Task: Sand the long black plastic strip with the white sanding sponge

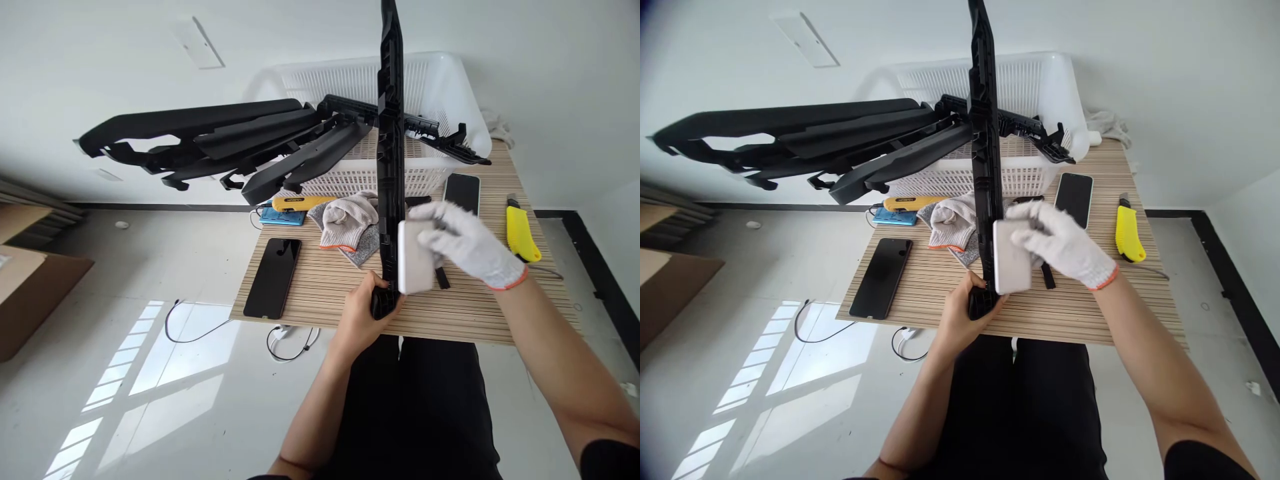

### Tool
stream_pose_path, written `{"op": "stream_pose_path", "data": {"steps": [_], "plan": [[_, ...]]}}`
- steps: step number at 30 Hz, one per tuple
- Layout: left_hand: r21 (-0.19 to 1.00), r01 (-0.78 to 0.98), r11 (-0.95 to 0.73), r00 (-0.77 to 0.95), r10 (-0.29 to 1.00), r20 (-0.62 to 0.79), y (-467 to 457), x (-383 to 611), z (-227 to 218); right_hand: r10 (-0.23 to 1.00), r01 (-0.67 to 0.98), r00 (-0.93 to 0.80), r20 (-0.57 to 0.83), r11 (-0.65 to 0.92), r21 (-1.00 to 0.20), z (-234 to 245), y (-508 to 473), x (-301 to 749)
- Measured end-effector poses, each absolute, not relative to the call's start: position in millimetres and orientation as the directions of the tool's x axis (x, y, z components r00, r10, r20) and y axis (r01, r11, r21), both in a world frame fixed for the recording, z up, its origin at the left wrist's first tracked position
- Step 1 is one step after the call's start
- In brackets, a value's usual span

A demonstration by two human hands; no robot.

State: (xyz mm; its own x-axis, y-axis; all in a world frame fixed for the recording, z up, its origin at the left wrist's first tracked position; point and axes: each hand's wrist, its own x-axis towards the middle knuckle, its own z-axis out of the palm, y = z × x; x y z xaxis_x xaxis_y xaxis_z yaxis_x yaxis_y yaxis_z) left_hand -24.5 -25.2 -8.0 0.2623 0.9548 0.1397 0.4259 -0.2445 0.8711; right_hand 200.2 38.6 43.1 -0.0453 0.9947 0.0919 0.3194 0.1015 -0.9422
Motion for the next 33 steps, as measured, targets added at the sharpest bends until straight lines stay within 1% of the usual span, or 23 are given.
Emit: {"op": "stream_pose_path", "data": {"steps": [1,2,4,5,6,7,8,9,10,13,14,15,17,18,19,21,22,23,24,26,27,30,33], "plan": [[0.866,0.431,-0.253,0.282,0.950,0.138,-25,-25,-7,0.995,0.355,-0.053,0.089,0.102,-0.929,43,39,199],[0.860,0.437,-0.264,0.308,0.942,0.133,-25,-25,-6,0.992,0.376,0.008,0.126,0.114,-0.920,43,39,197],[0.850,0.443,-0.284,0.357,0.926,0.123,-25,-27,-4,0.961,0.347,0.187,0.205,0.131,-0.929,44,40,194],[0.850,0.437,-0.293,0.381,0.917,0.120,-24,-28,-4,0.960,0.316,0.201,0.194,0.123,-0.941,44,39,193],[0.855,0.423,-0.299,0.400,0.909,0.120,-24,-28,-5,0.978,0.293,0.148,0.150,0.102,-0.951,45,39,192],[0.868,0.397,-0.299,0.411,0.903,0.123,-24,-29,-6,0.995,0.291,0.044,0.090,0.073,-0.954,45,38,191],[0.887,0.362,-0.286,0.413,0.903,0.122,-24,-29,-8,0.997,0.311,-0.070,0.026,0.047,-0.949,46,37,191],[0.911,0.319,-0.260,0.404,0.907,0.117,-24,-28,-10,0.989,0.341,-0.147,-0.018,0.034,-0.940,46,36,190],[0.937,0.271,-0.221,0.388,0.916,0.104,-25,-28,-11,0.987,0.359,-0.161,-0.024,0.036,-0.933,46,35,189],[0.989,0.124,-0.076,0.352,0.936,0.028,-26,-25,-15,0.998,0.322,-0.033,0.048,0.056,-0.945,45,33,189],[0.995,0.088,-0.043,0.350,0.937,0.009,-26,-24,-16,0.999,0.294,-0.030,0.040,0.047,-0.955,45,33,190],[0.998,0.066,-0.025,0.351,0.937,0.000,-26,-23,-16,0.998,0.273,-0.071,0.001,0.020,-0.962,45,33,191],[0.997,0.073,-0.023,0.347,0.938,-0.004,-26,-23,-15,0.975,0.291,-0.188,-0.118,-0.060,-0.955,44,35,193],[0.995,0.094,-0.030,0.341,0.940,-0.004,-26,-24,-15,0.967,0.318,-0.203,-0.156,-0.086,-0.944,45,35,194],[0.993,0.117,-0.035,0.340,0.941,-0.007,-26,-24,-15,0.973,0.343,-0.169,-0.157,-0.091,-0.935,45,36,195],[0.987,0.155,-0.042,0.340,0.940,-0.013,-25,-25,-15,0.998,0.367,-0.030,-0.050,-0.036,-0.929,45,37,197],[0.986,0.163,-0.044,0.341,0.940,-0.014,-25,-26,-15,1.000,0.372,0.000,0.001,0.001,-0.928,45,38,198],[0.985,0.165,-0.045,0.342,0.940,-0.014,-25,-26,-15,1.000,0.376,-0.026,0.017,0.025,-0.926,45,37,199],[0.986,0.163,-0.046,0.343,0.939,-0.013,-25,-27,-15,0.995,0.382,-0.104,-0.011,0.029,-0.924,44,37,199],[0.988,0.149,-0.050,0.329,0.944,-0.002,-25,-28,-14,0.948,0.403,-0.295,-0.122,0.007,-0.915,42,35,198],[0.988,0.144,-0.057,0.314,0.949,0.009,-25,-28,-14,0.924,0.413,-0.350,-0.156,0.002,-0.911,41,33,196],[0.983,0.162,-0.083,0.220,0.974,0.046,-24,-28,-12,0.917,0.413,-0.365,-0.159,0.007,-0.911,36,31,190],[0.982,0.178,-0.057,0.094,0.995,0.040,-22,-26,-12,0.887,0.415,-0.395,-0.239,-0.060,-0.908,34,29,186]]}}
